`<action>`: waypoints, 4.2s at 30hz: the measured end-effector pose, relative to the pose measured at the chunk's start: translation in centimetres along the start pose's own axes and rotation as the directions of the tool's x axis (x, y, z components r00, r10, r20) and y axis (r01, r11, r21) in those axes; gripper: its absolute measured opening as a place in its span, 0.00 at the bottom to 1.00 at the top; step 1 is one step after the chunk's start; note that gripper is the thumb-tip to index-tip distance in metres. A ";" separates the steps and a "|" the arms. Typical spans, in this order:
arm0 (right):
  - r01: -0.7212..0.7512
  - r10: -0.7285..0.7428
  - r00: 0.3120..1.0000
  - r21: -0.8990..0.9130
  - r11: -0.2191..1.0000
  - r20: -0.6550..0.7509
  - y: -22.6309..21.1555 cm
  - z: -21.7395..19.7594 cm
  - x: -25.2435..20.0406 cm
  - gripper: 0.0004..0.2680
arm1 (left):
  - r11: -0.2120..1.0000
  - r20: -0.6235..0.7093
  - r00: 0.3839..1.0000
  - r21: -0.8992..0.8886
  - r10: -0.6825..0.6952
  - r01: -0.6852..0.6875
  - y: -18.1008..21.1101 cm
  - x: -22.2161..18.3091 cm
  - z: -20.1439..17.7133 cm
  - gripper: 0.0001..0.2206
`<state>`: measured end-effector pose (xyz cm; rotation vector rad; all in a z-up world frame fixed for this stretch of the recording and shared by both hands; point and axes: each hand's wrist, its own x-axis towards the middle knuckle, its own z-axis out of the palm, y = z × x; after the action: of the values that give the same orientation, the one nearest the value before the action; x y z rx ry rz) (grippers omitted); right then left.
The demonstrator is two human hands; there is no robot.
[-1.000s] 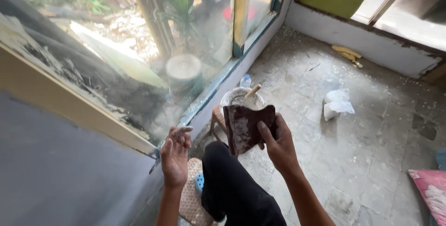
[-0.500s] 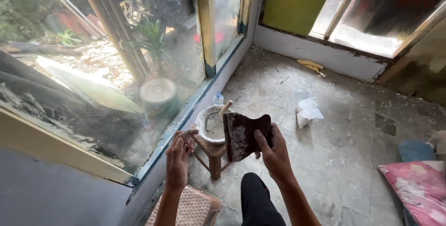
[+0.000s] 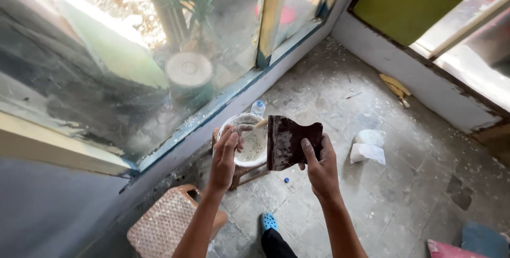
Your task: The person scoops plaster from a bucket onto a putty knife and applies it onto the wall above a window frame using the putty knife and fingers.
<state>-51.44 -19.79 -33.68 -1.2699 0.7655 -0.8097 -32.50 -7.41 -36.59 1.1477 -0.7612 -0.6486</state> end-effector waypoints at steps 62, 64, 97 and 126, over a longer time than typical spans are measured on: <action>0.547 0.430 0.645 -0.775 0.316 0.631 45.3 1.5 23.3 0.09 | 0.643 -0.361 0.893 0.758 0.269 0.113 -40.4 -3.3 -6.6 0.26; 0.675 0.365 0.586 -0.685 0.273 0.723 44.9 1.7 23.1 0.16 | 0.631 -0.367 0.892 0.765 0.265 0.127 -40.5 -3.4 -6.6 0.26; 0.674 0.124 0.542 -0.518 0.526 0.831 42.3 2.8 23.6 0.10 | 0.656 -0.405 0.861 0.746 0.308 0.116 -42.2 -4.0 -6.7 0.27; 0.741 0.624 0.271 -0.573 0.351 0.733 44.8 -0.1 25.4 0.12 | 0.679 -0.423 0.852 0.725 0.307 0.116 -42.1 -3.9 -6.5 0.24</action>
<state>-34.18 -36.63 -79.19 -2.5336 -0.0974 0.8075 -32.38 -12.76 -79.01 1.9113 -0.6063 0.1365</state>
